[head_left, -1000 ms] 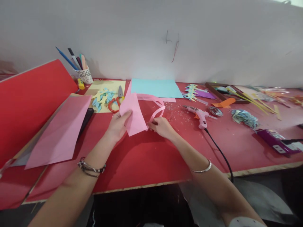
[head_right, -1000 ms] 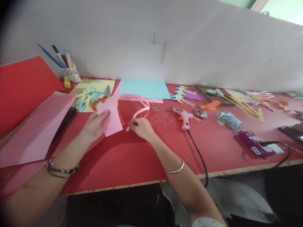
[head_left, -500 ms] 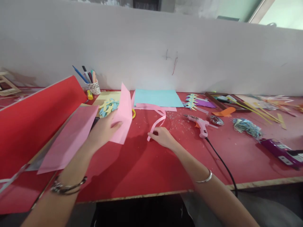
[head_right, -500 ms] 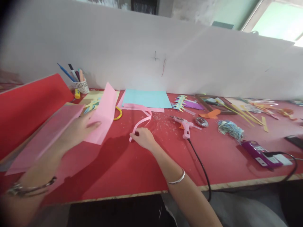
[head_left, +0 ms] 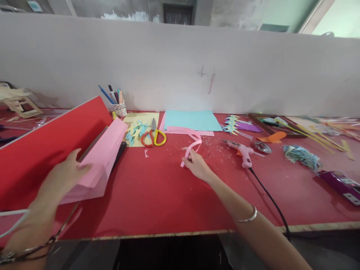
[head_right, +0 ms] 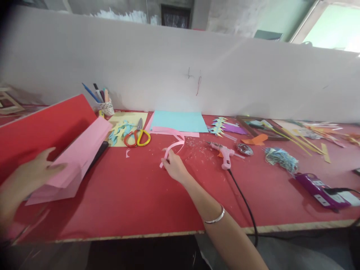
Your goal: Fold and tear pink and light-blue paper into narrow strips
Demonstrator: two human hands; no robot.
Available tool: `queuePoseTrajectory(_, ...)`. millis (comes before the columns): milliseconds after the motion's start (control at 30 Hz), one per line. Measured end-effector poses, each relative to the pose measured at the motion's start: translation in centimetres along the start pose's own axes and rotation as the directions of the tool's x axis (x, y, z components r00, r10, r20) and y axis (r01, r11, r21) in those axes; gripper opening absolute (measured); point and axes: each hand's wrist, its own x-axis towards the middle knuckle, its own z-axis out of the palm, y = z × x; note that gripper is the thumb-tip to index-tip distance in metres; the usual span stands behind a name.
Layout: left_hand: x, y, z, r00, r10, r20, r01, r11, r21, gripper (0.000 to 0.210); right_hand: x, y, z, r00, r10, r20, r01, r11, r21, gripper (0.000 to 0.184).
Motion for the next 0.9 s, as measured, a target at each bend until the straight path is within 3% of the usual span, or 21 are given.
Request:
queuePoseTrajectory(100,-0.7,1.1,-1.1,0.984,-0.074,0.161,0.072,0.997,0.023,0.054,-0.1,-0.1,0.1,0.998,-0.029,-0.061,0.029,1.000,-0.010,0.041)
queuePoseTrajectory(200,-1.6,2.5,-2.6,0.960,-0.142,0.239,0.124,0.988,0.092,0.053,-0.1,-0.2,0.1,0.994,-0.083,-0.065,0.082,0.997,-0.007,0.031)
queuePoseTrajectory(300,-2.6,3.8,-3.2,0.984,-0.122,0.126,0.094,0.974,0.208,0.053,-0.1,-0.4,0.0,0.989,-0.138,-0.058,0.134,0.988,-0.070,0.016)
queuePoseTrajectory(400,-3.4,5.1,-2.2,0.994,0.112,-0.013,-0.106,0.964,0.244,0.049,0.0,-0.9,-0.3,0.979,-0.191,-0.076,0.174,0.966,-0.192,0.023)
queuePoseTrajectory(433,-3.7,5.7,-1.6,0.973,0.230,-0.007,-0.223,0.951,0.213,0.049,0.0,-1.3,-0.3,0.976,-0.210,-0.052,0.194,0.954,-0.228,0.026)
queuePoseTrajectory(500,-4.3,7.3,-0.3,0.868,0.495,0.028,-0.496,0.865,0.075,0.051,-0.2,-2.3,-0.3,0.958,-0.275,0.079,0.286,0.912,-0.293,0.032)
queuePoseTrajectory(567,-5.2,9.2,0.7,0.699,0.714,-0.039,-0.715,0.696,-0.069,0.051,-0.6,-3.7,-0.2,0.892,-0.348,0.287,0.434,0.836,-0.336,0.032)
queuePoseTrajectory(633,-6.1,11.1,1.1,0.551,0.825,-0.129,-0.834,0.537,-0.128,0.035,-1.2,-5.3,-0.1,0.806,-0.349,0.478,0.545,0.753,-0.369,0.027)
queuePoseTrajectory(733,-6.9,13.0,0.6,0.517,0.831,-0.206,-0.855,0.488,-0.178,0.017,-1.9,-6.9,-0.5,0.747,-0.287,0.600,0.593,0.697,-0.404,0.027)
queuePoseTrajectory(900,-6.3,13.5,-0.2,0.449,0.881,-0.151,-0.891,0.428,-0.150,0.035,-1.3,-6.7,-2.9,0.815,-0.237,0.529,0.521,0.699,-0.490,0.026)
